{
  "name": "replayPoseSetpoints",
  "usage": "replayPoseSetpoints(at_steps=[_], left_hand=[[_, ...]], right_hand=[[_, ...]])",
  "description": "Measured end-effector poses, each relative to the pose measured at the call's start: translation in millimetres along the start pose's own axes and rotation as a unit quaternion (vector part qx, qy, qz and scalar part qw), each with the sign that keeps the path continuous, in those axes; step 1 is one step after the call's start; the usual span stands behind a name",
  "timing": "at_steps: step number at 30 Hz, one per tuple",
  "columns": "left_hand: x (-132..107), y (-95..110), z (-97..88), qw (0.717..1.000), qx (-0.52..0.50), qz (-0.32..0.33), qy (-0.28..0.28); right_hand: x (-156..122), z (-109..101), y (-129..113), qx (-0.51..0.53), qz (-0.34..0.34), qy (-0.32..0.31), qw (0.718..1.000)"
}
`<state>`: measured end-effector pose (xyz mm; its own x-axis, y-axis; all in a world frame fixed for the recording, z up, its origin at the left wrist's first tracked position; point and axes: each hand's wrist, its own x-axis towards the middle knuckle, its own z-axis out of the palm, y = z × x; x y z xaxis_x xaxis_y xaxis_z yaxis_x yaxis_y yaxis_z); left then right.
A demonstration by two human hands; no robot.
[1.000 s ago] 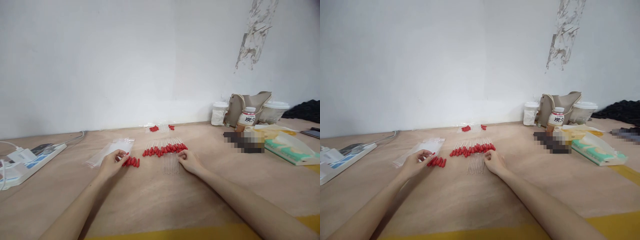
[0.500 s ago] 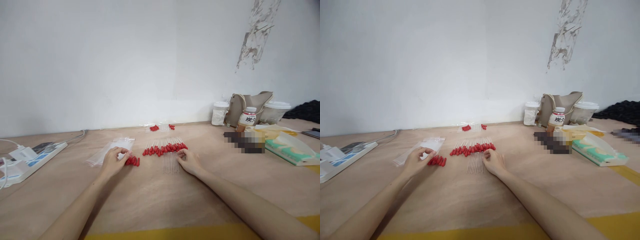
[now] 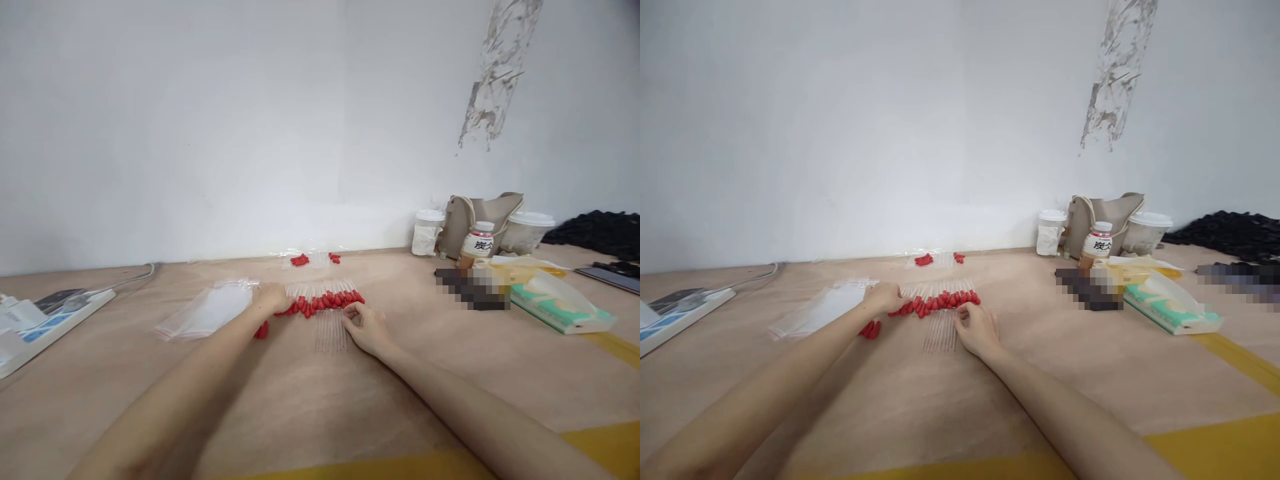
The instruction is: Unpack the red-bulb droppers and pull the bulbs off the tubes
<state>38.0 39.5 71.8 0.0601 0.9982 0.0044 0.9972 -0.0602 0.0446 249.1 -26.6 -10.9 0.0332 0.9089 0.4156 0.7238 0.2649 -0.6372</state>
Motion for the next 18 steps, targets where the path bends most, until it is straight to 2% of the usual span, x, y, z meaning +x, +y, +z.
replayPoseSetpoints(at_steps=[3, 5, 7, 10, 12, 14, 16, 18], left_hand=[[7, 4, 3.1, 0.999, -0.01, -0.012, -0.041], [6, 4, 2.2, 0.999, -0.017, -0.012, -0.042], [0, 1, -0.1, 1.0, -0.02, -0.007, -0.017], [-20, -8, -0.7, 0.998, -0.029, 0.022, 0.049], [-39, -15, 5.4, 0.989, -0.053, 0.084, 0.114], [-59, -22, 18.2, 0.956, -0.102, 0.196, 0.191], [-74, -26, 35.0, 0.93, -0.129, 0.261, 0.224], [-83, -25, 52.0, 0.911, -0.137, 0.305, 0.24]], right_hand=[[1, 1, 1, 0.007, 0.002, 0.006, 1.0], [1, 1, 2, 0.011, 0.007, 0.007, 1.0], [1, 1, 3, 0.014, 0.017, 0.009, 1.0], [2, 2, 4, 0.029, 0.024, 0.029, 0.999], [3, 2, 4, 0.05, 0.008, 0.07, 0.996], [3, 0, 3, 0.072, -0.028, 0.119, 0.99], [0, -5, -1, 0.08, -0.082, 0.147, 0.982], [-4, -12, -6, 0.063, -0.149, 0.135, 0.978]])
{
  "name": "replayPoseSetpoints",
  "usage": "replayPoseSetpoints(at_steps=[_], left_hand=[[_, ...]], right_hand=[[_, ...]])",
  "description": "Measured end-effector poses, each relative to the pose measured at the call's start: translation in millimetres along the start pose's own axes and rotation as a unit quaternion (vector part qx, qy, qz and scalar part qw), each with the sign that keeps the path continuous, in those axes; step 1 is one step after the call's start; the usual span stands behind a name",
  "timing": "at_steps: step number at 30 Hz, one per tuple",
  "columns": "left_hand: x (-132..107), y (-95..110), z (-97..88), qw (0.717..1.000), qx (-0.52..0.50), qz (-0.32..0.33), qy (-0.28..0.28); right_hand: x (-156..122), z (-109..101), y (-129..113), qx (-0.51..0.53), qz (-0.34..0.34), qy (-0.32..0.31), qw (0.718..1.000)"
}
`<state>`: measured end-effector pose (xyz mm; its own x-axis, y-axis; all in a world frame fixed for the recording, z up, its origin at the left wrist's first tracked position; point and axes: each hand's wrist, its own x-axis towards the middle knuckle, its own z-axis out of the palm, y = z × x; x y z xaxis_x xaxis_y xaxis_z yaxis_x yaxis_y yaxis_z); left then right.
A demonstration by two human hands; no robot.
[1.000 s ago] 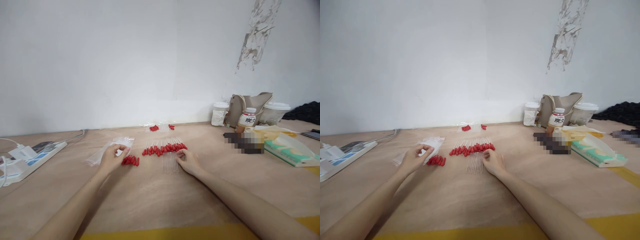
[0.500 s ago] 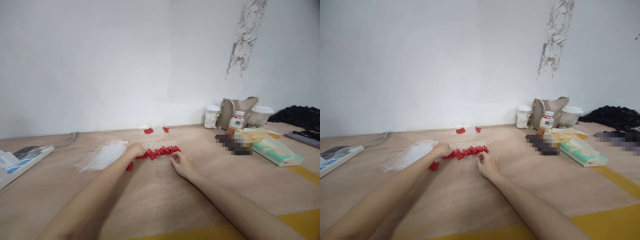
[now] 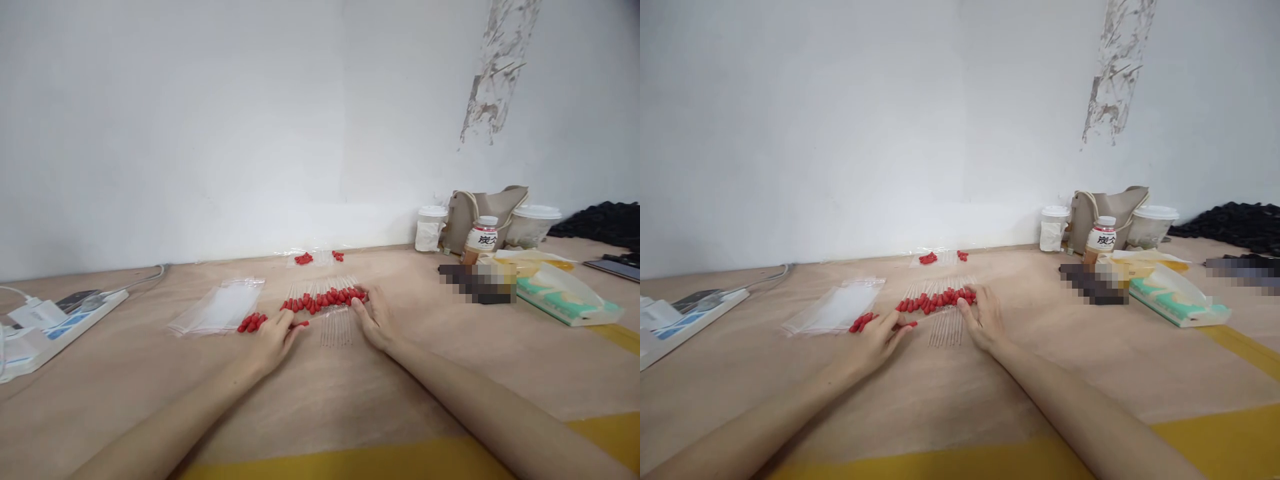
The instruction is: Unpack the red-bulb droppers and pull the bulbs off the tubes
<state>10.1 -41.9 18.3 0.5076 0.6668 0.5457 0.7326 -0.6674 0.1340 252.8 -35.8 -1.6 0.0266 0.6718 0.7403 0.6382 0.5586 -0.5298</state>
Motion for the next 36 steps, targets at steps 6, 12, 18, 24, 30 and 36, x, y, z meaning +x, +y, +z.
replayPoseSetpoints(at_steps=[6, 12, 18, 24, 30, 36], left_hand=[[-10, 8, 26.7, 0.995, -0.032, 0.065, 0.074], [-9, 13, 24.6, 0.986, -0.022, 0.119, 0.118], [-5, 18, 16.1, 0.979, 0.027, 0.17, 0.11], [-9, 20, 11.9, 0.977, 0.084, 0.174, 0.085], [-9, 21, 8.6, 0.979, 0.091, 0.176, 0.042], [-9, 23, 6.5, 0.982, 0.072, 0.173, 0.031]], right_hand=[[-6, -8, -15, -0.079, -0.196, -0.122, 0.97], [-11, 6, -13, -0.093, -0.282, -0.139, 0.945], [-14, 6, -16, -0.082, -0.307, -0.13, 0.939], [-15, 2, -18, -0.093, -0.325, -0.145, 0.93], [-16, -1, -21, -0.105, -0.321, -0.156, 0.928], [-15, -2, -21, -0.105, -0.316, -0.164, 0.928]])
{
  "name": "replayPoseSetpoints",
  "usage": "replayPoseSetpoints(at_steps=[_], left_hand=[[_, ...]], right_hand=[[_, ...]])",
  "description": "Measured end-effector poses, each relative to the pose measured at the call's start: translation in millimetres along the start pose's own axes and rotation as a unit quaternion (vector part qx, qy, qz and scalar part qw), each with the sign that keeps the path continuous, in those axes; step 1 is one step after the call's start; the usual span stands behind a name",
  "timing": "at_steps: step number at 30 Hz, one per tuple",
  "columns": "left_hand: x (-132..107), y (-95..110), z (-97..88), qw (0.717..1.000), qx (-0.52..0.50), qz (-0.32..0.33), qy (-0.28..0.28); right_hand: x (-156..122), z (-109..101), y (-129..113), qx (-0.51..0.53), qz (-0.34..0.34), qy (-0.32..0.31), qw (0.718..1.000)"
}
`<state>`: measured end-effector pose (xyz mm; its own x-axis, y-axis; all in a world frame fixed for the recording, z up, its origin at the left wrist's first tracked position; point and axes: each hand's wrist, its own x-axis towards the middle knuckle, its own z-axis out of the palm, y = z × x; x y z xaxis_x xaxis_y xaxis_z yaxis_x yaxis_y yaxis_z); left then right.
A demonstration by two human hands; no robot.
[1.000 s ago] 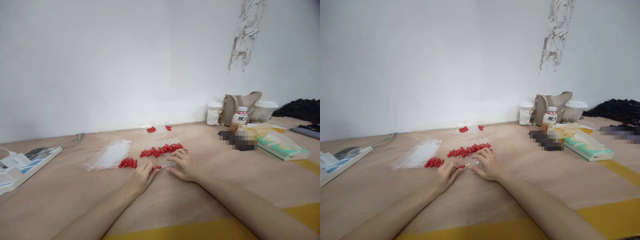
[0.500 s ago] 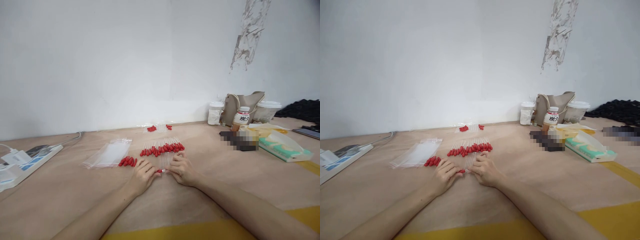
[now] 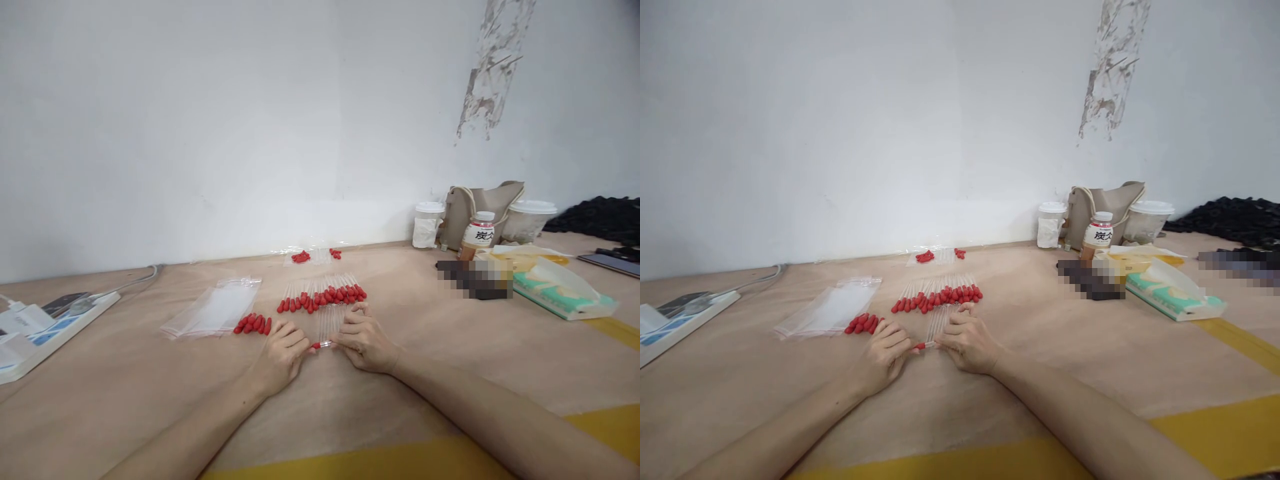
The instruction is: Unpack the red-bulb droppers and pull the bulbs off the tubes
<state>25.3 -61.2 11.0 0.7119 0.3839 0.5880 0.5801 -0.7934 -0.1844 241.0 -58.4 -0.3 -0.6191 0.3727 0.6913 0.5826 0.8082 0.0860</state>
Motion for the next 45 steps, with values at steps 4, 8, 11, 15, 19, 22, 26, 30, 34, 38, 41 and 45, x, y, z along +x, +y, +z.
replayPoseSetpoints(at_steps=[4, 8, 11, 15, 19, 22, 26, 30, 34, 38, 41, 45], left_hand=[[-6, 1, 0.3, 1.0, -0.016, -0.016, -0.001], [-18, -7, -4.0, 0.998, -0.047, -0.037, 0.018], [-20, -17, -14.9, 0.989, -0.079, -0.096, 0.076], [-12, -33, -34.4, 0.969, -0.057, -0.202, 0.131], [-14, -58, -48.2, 0.94, 0.0, -0.309, 0.144], [-24, -78, -53.7, 0.924, -0.024, -0.368, 0.102], [-33, -92, -57.8, 0.905, -0.036, -0.417, 0.078], [-33, -94, -58.9, 0.899, -0.041, -0.428, 0.083], [-34, -93, -56.5, 0.902, -0.057, -0.424, 0.05], [-35, -93, -50.0, 0.9, -0.082, -0.428, 0.022], [-33, -87, -43.9, 0.916, -0.065, -0.395, 0.015], [-27, -74, -37.7, 0.954, 0.017, -0.299, -0.018]], right_hand=[[-1, 2, 0, 0.018, 0.002, 0.001, 1.0], [-3, -1, 7, 0.023, 0.046, 0.017, 0.999], [-5, -4, 19, 0.014, 0.158, 0.042, 0.987], [-7, -4, 33, 0.019, 0.308, 0.073, 0.948], [-8, -6, 40, 0.001, 0.348, 0.042, 0.937], [-8, -10, 40, -0.041, 0.326, 0.011, 0.945], [-8, -10, 35, -0.085, 0.277, -0.016, 0.957], [-10, -7, 31, -0.109, 0.246, -0.046, 0.962], [-9, -6, 26, -0.105, 0.244, -0.045, 0.963], [-7, -8, 23, -0.096, 0.236, -0.061, 0.965], [-7, -7, 21, -0.108, 0.218, -0.084, 0.966], [-9, -4, 20, -0.113, 0.21, -0.1, 0.966]])
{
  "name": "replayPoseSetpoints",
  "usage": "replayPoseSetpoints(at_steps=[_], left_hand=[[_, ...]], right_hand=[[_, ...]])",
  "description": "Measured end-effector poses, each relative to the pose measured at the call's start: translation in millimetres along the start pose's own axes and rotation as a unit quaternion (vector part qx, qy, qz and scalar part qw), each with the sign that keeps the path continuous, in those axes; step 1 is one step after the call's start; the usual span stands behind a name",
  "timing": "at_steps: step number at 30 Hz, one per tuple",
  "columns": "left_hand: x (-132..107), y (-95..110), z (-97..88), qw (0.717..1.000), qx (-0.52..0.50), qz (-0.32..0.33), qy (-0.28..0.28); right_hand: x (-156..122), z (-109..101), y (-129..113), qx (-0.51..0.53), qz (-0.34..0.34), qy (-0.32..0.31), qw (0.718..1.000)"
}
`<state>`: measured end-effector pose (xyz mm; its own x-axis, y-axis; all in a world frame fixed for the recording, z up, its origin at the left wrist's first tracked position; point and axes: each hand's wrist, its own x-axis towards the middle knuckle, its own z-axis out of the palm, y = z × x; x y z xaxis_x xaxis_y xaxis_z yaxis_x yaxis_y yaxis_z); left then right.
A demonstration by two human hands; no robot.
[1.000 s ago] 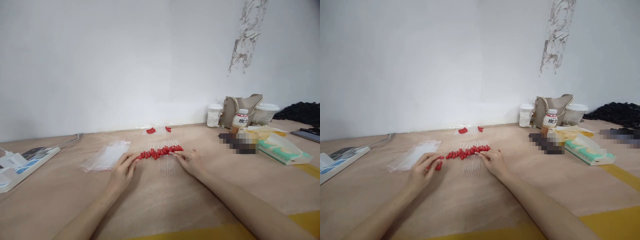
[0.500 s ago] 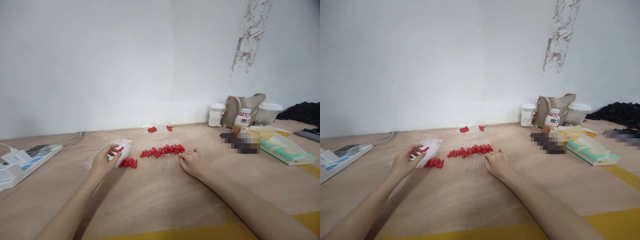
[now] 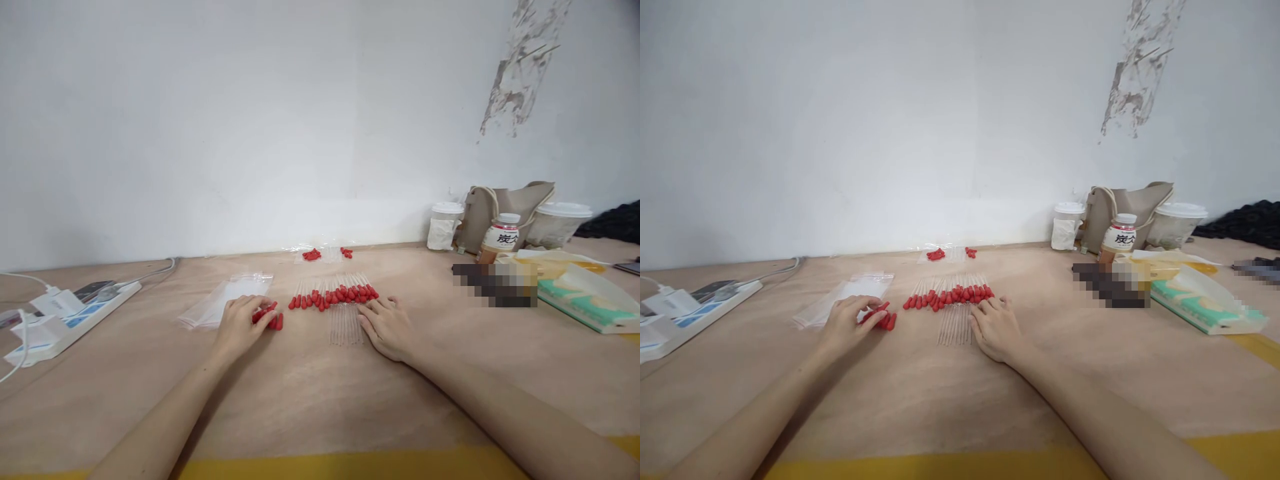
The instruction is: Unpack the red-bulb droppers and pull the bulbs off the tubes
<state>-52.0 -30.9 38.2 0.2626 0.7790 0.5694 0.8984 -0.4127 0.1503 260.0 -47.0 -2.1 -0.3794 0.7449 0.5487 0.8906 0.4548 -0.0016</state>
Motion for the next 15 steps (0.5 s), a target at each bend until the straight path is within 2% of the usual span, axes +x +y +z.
replayPoseSetpoints(at_steps=[4, 9, 12, 15], left_hand=[[-1.4, 8.2, 4.6, 0.996, 0.064, 0.061, -0.004], [-3.3, 9.4, 10.2, 0.991, 0.102, 0.09, -0.01], [-6.0, 10.6, 10.2, 0.993, 0.087, 0.08, 0.002], [-4.9, 12.6, 5.0, 0.996, 0.078, 0.032, 0.033]], right_hand=[[-0.7, 3.5, 0.3, 0.008, -0.009, -0.002, 1.0], [-2.4, 4.9, -0.1, 0.013, -0.02, -0.021, 0.999], [-2.5, 3.6, -0.2, 0.03, -0.015, -0.031, 0.999], [0.9, -1.4, 3.6, 0.054, 0.008, -0.044, 0.998]])
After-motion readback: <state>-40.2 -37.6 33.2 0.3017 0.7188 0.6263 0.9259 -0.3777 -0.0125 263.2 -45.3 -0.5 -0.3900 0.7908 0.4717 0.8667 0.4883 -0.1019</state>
